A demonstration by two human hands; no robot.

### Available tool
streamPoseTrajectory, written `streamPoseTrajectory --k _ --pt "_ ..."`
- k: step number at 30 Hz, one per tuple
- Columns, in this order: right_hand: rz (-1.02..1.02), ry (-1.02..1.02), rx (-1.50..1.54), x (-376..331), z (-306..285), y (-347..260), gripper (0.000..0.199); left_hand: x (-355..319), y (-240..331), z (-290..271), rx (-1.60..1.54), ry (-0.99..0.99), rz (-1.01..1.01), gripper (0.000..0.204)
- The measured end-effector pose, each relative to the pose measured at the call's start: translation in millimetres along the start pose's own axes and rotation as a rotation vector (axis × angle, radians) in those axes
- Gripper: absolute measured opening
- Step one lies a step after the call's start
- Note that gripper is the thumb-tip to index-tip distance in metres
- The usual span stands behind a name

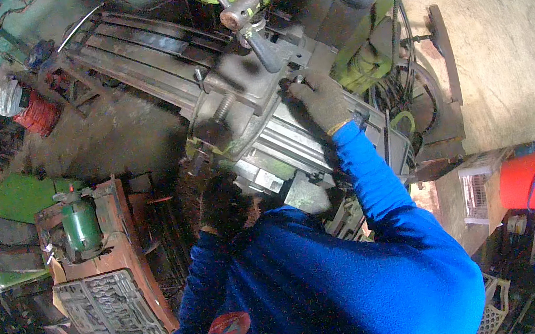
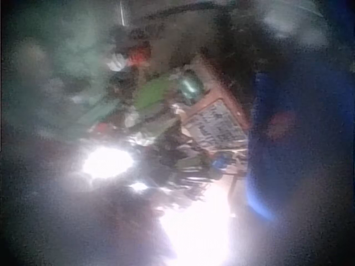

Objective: The person operates a milling machine in a workshop. They adjust the machine's controls and use a tool to work on a metal part secured in the machine's vise.

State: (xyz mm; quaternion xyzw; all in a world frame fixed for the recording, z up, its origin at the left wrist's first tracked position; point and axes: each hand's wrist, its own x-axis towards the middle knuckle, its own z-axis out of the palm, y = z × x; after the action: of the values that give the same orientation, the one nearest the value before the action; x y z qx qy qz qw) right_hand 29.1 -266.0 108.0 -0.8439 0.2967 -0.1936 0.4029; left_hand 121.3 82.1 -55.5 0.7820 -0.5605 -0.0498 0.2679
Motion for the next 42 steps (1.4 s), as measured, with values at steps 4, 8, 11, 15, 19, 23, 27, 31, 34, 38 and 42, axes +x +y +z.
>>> streamPoseTrajectory --k 4,8,11,15,19,23,27,31,34,38,42 --pt "-0.009 0.031 -0.092 0 0 -4 0.035 2 2 -2 -0.057 -0.014 -0.04 0.037" --pt "-0.055 0.056 -0.098 5 2 0 0.036 -2 10 -12 -0.353 -0.041 -0.26 0.036" --pt "-0.188 0.063 -0.052 11 2 9 0.035 3 25 -26 -0.61 -0.027 -0.457 0.035" --pt "-0.19 -0.06 -0.083 10 -8 1 0.035 14 33 -42 -0.236 0.12 -0.097 0.034" --pt "-0.131 -0.06 -0.359 8 -17 -24 0.035 4 5 8 0.128 -0.076 0.078 0.034" --pt "-0.321 -0.04 -0.333 18 -20 -18 0.035 8 -17 70 -0.017 -0.085 0.078 0.028" --pt "-0.318 -0.163 -0.49 23 -28 -26 0.035 30 3 71 -0.323 0.098 0.023 0.023" --pt "-0.221 -0.14 -0.734 23 -28 -47 0.035 64 41 22 -0.481 0.214 0.024 0.021" --pt "-0.296 -0.184 -0.683 25 -33 -51 0.032 97 67 -7 -0.789 0.017 -0.308 0.024" --pt "-0.484 -0.262 -0.531 33 -39 -23 0.028 126 88 -33 -0.874 -0.172 -0.415 0.03" --pt "-0.461 -0.308 -0.648 34 -42 -38 0.026 134 95 -9 -0.781 -0.14 -0.381 0.032"
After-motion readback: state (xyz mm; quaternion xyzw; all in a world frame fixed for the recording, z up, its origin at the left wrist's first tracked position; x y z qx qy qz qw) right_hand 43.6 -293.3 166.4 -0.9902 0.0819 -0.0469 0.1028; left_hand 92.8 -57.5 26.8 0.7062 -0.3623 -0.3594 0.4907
